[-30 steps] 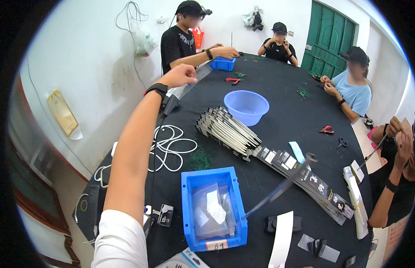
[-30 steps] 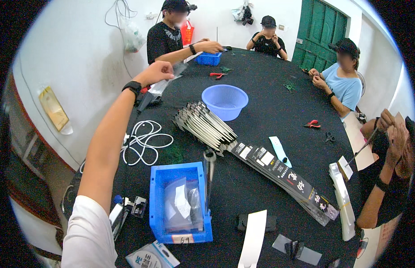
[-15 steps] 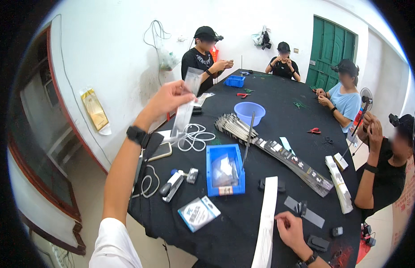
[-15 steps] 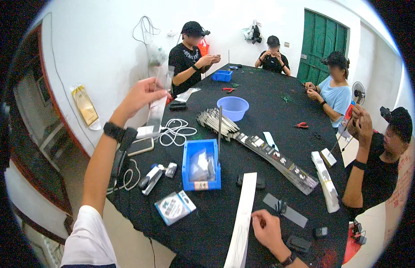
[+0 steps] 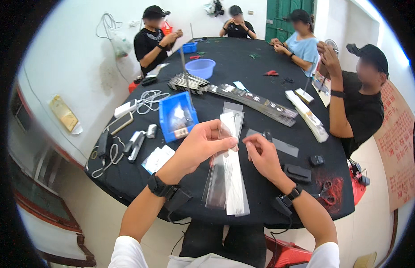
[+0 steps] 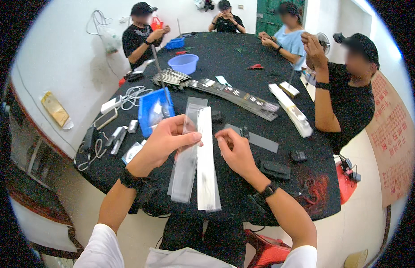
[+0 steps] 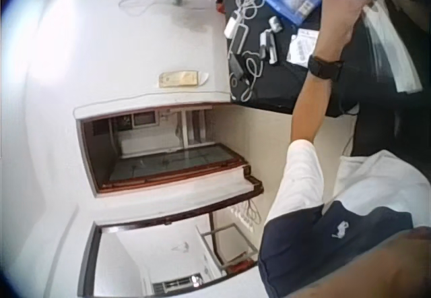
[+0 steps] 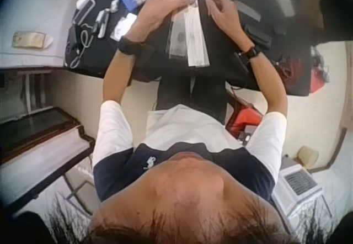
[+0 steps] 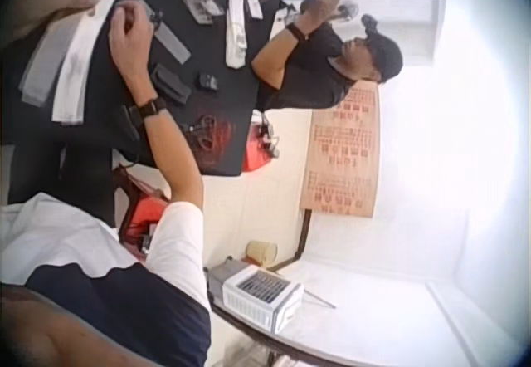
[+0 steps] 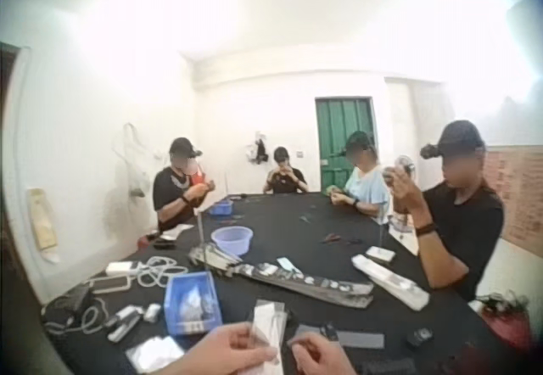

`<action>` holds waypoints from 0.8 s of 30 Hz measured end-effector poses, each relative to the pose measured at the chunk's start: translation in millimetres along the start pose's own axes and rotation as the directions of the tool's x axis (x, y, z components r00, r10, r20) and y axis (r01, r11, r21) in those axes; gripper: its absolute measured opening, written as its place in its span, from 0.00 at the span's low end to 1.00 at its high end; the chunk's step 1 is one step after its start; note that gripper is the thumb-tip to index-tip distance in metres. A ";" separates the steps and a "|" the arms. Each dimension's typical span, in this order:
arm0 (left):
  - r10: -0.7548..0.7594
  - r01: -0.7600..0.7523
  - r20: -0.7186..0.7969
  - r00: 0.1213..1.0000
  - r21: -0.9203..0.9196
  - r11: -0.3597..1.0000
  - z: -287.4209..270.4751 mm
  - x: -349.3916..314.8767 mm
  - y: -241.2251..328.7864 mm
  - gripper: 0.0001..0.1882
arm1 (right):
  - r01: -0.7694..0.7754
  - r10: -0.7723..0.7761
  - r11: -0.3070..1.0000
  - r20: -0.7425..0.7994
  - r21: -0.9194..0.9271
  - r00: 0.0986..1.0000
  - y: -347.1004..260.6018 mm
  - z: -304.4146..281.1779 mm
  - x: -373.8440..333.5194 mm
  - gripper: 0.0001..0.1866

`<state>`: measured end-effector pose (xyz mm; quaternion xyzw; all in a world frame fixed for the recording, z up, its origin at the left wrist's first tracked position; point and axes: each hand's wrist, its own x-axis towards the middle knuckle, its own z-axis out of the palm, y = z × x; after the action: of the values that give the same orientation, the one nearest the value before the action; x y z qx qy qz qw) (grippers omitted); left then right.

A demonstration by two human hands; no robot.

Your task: The person packages fishing hooks by placing them onto a white card, sliding the card into a plastic sleeve, and then sliding a second plastic sleeve over the assembly.

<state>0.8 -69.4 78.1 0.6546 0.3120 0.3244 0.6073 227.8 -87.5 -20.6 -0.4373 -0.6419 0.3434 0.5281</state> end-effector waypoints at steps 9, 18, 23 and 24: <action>-0.115 0.114 0.059 0.992 0.021 0.993 16.4 40.1 -68.7 0.17 | -0.180 0.182 0.967 0.008 0.179 0.983 -11.3 -8.8 -3.7 0.12; -0.090 0.092 0.021 0.996 -0.081 0.992 8.9 32.7 -68.7 0.14 | -0.270 0.279 0.915 0.012 0.298 0.960 -1.1 -9.7 -1.4 0.10; -0.042 0.042 0.003 0.999 -0.076 0.996 9.8 31.6 -71.0 0.10 | -0.274 0.281 0.908 0.023 0.318 0.959 -7.8 -7.0 -1.8 0.10; -0.034 0.034 -0.001 0.999 -0.055 0.998 10.7 32.4 -72.0 0.10 | -0.277 0.284 0.907 0.026 0.318 0.959 -7.9 -7.0 -2.2 0.10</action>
<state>27.6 -44.9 7.3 0.6318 0.3149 0.3232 0.6303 233.2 -92.7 -12.8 -0.4376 -0.5030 0.5099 0.5436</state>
